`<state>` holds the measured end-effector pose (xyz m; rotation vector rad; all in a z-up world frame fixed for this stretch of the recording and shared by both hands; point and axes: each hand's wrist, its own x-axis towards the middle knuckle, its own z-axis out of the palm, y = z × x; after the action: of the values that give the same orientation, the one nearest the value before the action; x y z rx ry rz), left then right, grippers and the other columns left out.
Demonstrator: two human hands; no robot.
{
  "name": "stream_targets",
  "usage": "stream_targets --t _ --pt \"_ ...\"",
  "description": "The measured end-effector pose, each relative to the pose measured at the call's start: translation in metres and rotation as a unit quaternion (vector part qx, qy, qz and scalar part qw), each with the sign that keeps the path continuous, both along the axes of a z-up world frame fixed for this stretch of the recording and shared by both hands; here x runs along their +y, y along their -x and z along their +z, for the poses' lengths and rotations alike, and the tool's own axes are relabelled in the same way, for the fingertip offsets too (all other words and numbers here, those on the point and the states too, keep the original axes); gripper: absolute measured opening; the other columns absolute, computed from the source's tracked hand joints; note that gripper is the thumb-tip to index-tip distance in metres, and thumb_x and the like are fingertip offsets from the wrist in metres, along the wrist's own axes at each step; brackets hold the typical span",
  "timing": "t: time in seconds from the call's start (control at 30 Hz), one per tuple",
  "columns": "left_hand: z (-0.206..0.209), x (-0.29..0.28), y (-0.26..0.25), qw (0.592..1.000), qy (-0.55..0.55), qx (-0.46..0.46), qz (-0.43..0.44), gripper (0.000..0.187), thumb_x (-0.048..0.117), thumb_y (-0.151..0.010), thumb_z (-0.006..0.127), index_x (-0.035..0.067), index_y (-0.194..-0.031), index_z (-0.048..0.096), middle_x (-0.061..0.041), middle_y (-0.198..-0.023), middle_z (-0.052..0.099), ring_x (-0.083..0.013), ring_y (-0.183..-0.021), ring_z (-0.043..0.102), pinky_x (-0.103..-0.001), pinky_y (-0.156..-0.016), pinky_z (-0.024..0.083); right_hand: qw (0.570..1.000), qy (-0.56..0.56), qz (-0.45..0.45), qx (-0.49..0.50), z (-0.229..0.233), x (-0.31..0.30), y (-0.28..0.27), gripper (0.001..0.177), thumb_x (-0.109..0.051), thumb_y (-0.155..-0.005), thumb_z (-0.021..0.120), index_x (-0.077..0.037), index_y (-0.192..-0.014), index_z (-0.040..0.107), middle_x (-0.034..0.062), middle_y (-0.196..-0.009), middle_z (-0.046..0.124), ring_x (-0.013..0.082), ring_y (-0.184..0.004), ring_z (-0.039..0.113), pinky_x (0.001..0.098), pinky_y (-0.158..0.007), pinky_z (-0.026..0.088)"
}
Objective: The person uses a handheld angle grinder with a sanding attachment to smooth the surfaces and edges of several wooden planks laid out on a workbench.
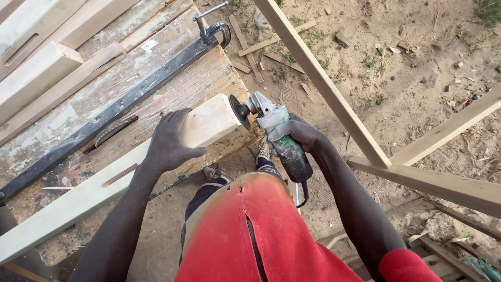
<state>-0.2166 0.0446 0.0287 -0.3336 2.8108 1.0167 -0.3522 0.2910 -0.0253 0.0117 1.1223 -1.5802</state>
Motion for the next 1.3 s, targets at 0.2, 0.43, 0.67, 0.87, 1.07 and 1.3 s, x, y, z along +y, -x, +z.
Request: stream_targets --t 0.2,0.43,0.67,0.87,1.07,1.3 --pt "0.001 0.010 -0.005 0.996 -0.052 -0.065 -0.006 0.082 0.032 -0.047 0.078 -0.002 -0.113 0.043 -0.023 -0.105 0.050 -0.0420 -0.103 0.045 -0.051 -0.086 0.036 1.000 0.020 -0.003 -0.004 -0.001 -0.006 -0.001 0.022 0.004 -0.050 0.061 0.010 -0.071 0.056 0.0238 -0.050 0.052 0.0359 -0.039 0.057 0.0424 -0.040 0.047" --pt "0.017 0.011 0.001 0.991 -0.098 -0.087 0.009 0.081 0.031 -0.046 0.078 0.000 -0.113 0.045 -0.023 -0.100 0.053 -0.0425 -0.100 0.048 -0.051 -0.084 0.038 1.000 0.015 -0.005 -0.010 -0.007 -0.004 0.002 0.024 0.005 -0.050 0.060 0.010 -0.073 0.057 0.0240 -0.052 0.052 0.0353 -0.039 0.056 0.0420 -0.038 0.046" --pt "0.011 0.000 0.014 0.979 -0.142 -0.149 -0.012 0.081 0.031 -0.042 0.080 0.001 -0.111 0.050 -0.022 -0.100 0.055 -0.0401 -0.098 0.051 -0.048 -0.083 0.040 1.000 0.010 -0.020 0.013 -0.006 -0.007 -0.002 0.024 0.004 -0.049 0.061 0.008 -0.072 0.057 0.0221 -0.052 0.053 0.0338 -0.039 0.056 0.0410 -0.039 0.046" --pt "0.011 -0.017 0.031 0.954 -0.207 -0.219 0.010 0.077 0.021 -0.035 0.084 0.009 -0.107 0.058 -0.009 -0.095 0.063 -0.0204 -0.086 0.058 -0.033 -0.075 0.047 0.999 0.018 -0.029 0.016 -0.023 0.006 -0.015 0.023 0.003 -0.048 0.062 0.008 -0.070 0.058 0.0216 -0.052 0.054 0.0328 -0.039 0.057 0.0382 -0.038 0.046" --pt "0.011 -0.027 0.041 0.905 -0.362 -0.218 0.049 0.070 0.006 -0.036 0.080 0.001 -0.103 0.060 -0.013 -0.081 0.064 -0.0177 -0.072 0.059 -0.030 -0.061 0.049 0.997 0.003 -0.081 0.007 -0.027 0.004 -0.038 0.024 0.005 -0.050 0.063 0.009 -0.073 0.058 0.0211 -0.055 0.055 0.0317 -0.042 0.058 0.0384 -0.039 0.047" --pt "-0.001 -0.044 0.038 0.869 -0.404 -0.273 0.083 0.059 0.000 -0.037 0.071 -0.005 -0.094 0.060 -0.016 -0.066 0.061 -0.0232 -0.053 0.061 -0.033 -0.048 0.051 0.989 0.037 -0.135 0.041 -0.008 -0.007 -0.051 0.019 0.003 -0.050 0.064 0.007 -0.067 0.058 0.0200 -0.051 0.054 0.0304 -0.039 0.057 0.0360 -0.038 0.046"
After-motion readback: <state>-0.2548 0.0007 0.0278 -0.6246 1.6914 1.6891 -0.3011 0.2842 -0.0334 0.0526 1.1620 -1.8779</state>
